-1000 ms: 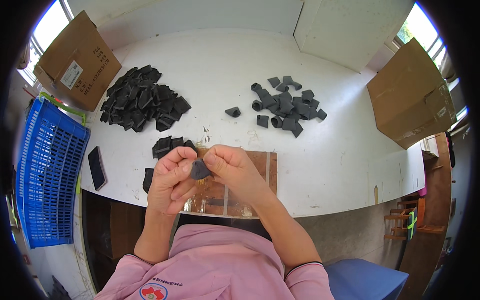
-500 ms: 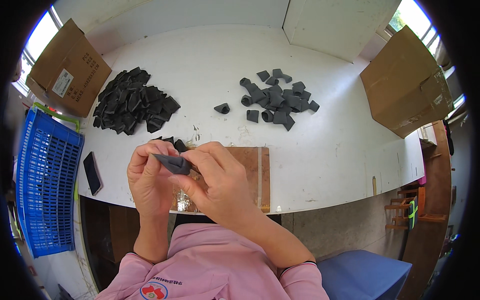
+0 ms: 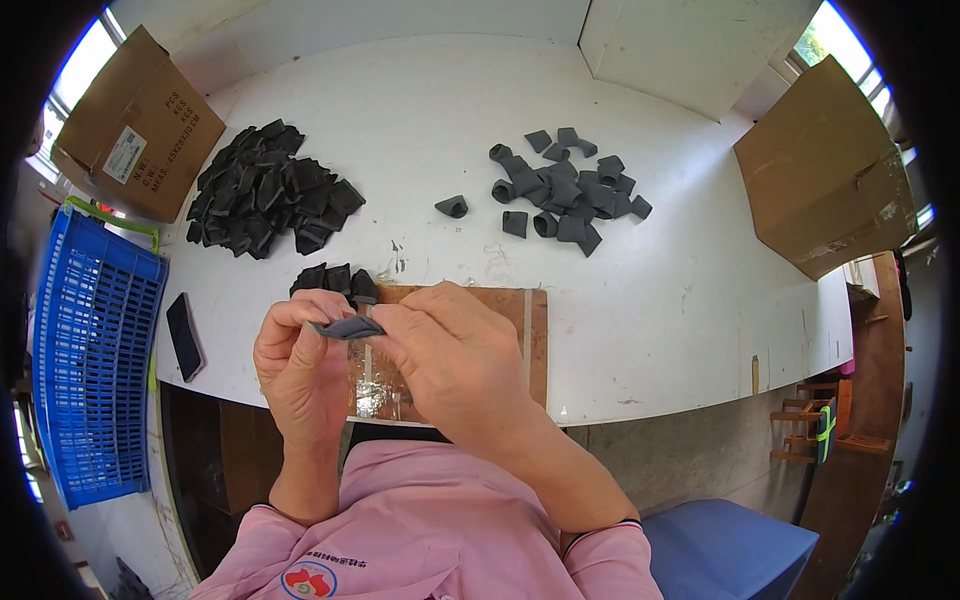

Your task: The person is inspecting and cleaning small black plastic molded components, likely removing flash or debris.

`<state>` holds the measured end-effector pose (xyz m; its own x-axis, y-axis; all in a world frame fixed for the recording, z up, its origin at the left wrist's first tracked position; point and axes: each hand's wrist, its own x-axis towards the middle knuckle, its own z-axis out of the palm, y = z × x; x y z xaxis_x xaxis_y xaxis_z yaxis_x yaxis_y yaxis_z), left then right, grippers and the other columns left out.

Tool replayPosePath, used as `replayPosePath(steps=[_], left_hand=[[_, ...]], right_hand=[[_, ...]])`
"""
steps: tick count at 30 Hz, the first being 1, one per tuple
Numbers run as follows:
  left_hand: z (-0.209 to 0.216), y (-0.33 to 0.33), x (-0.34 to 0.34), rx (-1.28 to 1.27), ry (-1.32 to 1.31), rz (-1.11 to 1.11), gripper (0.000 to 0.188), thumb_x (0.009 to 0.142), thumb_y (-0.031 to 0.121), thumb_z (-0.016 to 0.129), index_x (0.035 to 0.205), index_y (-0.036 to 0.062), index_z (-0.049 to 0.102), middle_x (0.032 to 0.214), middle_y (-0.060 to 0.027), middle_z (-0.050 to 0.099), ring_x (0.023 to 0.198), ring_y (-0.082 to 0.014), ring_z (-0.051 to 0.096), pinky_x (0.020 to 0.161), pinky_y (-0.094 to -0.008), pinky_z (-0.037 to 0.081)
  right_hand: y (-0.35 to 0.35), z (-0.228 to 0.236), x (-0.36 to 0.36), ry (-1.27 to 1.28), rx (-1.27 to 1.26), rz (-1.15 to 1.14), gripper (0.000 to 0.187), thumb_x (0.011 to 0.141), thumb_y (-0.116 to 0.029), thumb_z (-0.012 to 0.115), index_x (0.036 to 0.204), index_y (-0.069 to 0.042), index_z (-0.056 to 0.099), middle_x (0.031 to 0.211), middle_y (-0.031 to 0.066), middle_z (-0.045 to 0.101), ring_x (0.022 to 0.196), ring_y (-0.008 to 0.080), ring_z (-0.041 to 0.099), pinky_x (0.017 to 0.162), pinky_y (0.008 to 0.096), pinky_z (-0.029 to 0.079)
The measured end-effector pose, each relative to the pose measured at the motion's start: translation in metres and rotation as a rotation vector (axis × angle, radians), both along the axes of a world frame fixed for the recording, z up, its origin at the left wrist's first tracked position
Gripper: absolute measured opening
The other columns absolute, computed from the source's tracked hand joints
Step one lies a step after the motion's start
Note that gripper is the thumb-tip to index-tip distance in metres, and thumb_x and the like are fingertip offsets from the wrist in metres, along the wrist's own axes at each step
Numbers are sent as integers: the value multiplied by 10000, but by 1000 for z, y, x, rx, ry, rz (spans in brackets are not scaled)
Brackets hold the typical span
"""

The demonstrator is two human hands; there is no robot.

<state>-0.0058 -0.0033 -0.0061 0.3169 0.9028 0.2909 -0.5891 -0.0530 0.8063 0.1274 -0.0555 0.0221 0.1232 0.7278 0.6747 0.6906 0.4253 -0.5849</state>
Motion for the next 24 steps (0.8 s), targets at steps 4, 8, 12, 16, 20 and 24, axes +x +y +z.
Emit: replayPosePath(steps=[4, 8, 12, 16, 20, 24], left_hand=[[-2, -2, -2, -78, -54, -56, 92, 833, 100, 547, 837, 13, 516, 847, -78, 505, 818, -178, 460, 781, -302, 374], [-9, 9, -6, -262, -212, -112, 111, 844, 114, 537, 881, 15, 504, 907, -94, 511, 845, -177, 470, 791, -302, 371], [8, -3, 2, 123, 58, 161, 174, 841, 121, 547, 945, -11, 500, 984, -138, 531, 862, -173, 514, 784, -298, 402], [12, 5, -2, 233, 257, 98, 206, 712, -125, 498, 887, -31, 552, 859, -67, 557, 793, -113, 503, 719, -227, 405], [3, 13, -8, 313, 255, 96, 174, 706, -128, 495, 824, -22, 567, 807, -60, 549, 745, -115, 482, 684, -219, 392], [2, 11, -8, 295, 279, 116, 146, 689, -114, 520, 788, -19, 570, 774, -73, 549, 713, -132, 480, 652, -225, 389]], right_hand=[[2, -19, 1, 133, -79, 69, 178, 649, -44, 664, 813, -5, 608, 717, 83, 563, 622, 204, 559, 526, 274, 459], [5, -21, 6, 112, -78, 93, 144, 663, -60, 662, 786, -12, 605, 695, 81, 554, 605, 199, 552, 522, 285, 449], [4, -5, 4, 48, -133, 83, 128, 676, -79, 660, 768, -13, 598, 674, 71, 541, 586, 195, 540, 510, 288, 439], [5, 1, 9, -4, -156, 112, 126, 672, -83, 665, 750, -18, 590, 660, 59, 526, 581, 187, 529, 496, 288, 425], [8, 2, 5, -8, -24, 66, 163, 625, -49, 684, 751, -15, 587, 655, 55, 517, 587, 185, 524, 484, 287, 414], [9, -11, 7, -20, 4, 109, 203, 593, -24, 688, 766, -7, 583, 657, 55, 518, 582, 187, 515, 474, 283, 411]])
